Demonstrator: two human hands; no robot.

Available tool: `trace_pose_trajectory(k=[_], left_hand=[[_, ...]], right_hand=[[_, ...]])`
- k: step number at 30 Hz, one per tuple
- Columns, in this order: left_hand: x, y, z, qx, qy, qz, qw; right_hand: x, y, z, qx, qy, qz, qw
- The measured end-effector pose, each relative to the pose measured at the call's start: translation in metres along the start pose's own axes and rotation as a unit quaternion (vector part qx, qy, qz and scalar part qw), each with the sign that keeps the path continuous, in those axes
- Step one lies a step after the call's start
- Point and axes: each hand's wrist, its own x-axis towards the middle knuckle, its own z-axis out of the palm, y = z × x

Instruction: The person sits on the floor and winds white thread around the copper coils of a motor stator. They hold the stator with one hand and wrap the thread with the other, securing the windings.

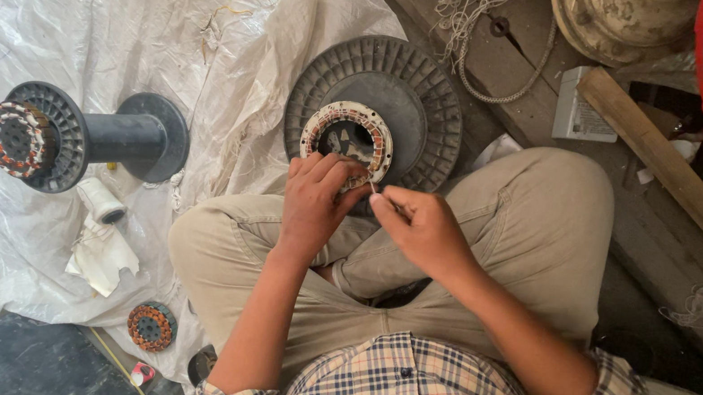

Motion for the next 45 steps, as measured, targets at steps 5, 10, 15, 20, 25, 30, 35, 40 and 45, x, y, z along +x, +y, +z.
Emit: trace_pose_trajectory(k=[5,10,15,20,25,30,35,40,45], left_hand=[[0.005,-0.001,-0.003,0.017,-0.02,0.002,1.0],[0.016,0.002,-0.013,0.038,-0.048,0.025,0.998],[0.017,0.003,-0.016,0.03,-0.044,0.023,0.998],[0.008,0.002,-0.009,0.027,-0.032,0.01,0.999],[0.003,-0.001,-0.009,0.029,-0.023,0.014,0.999],[0.0,-0.002,-0.005,0.028,-0.006,0.02,0.999],[-0.008,-0.003,0.002,0.021,0.012,0.029,0.999],[-0.002,-0.006,0.003,0.007,0.045,0.035,0.998],[0.002,-0.001,-0.002,-0.002,0.075,0.048,0.996]], right_hand=[[0.022,-0.023,0.004,0.005,-0.008,-0.02,1.0],[0.022,-0.013,0.0,-0.005,-0.012,-0.042,0.999],[-0.004,0.028,0.006,0.051,-0.013,0.053,0.997],[0.0,0.061,0.008,0.003,0.046,0.067,0.997],[0.017,0.068,0.016,-0.164,0.119,-0.016,0.979],[0.01,0.062,-0.01,-0.048,0.054,0.026,0.997],[-0.002,0.029,-0.041,0.088,0.017,0.121,0.989],[0.043,-0.023,-0.04,0.19,-0.027,0.162,0.968],[0.066,-0.051,-0.025,0.257,-0.073,0.147,0.952]])
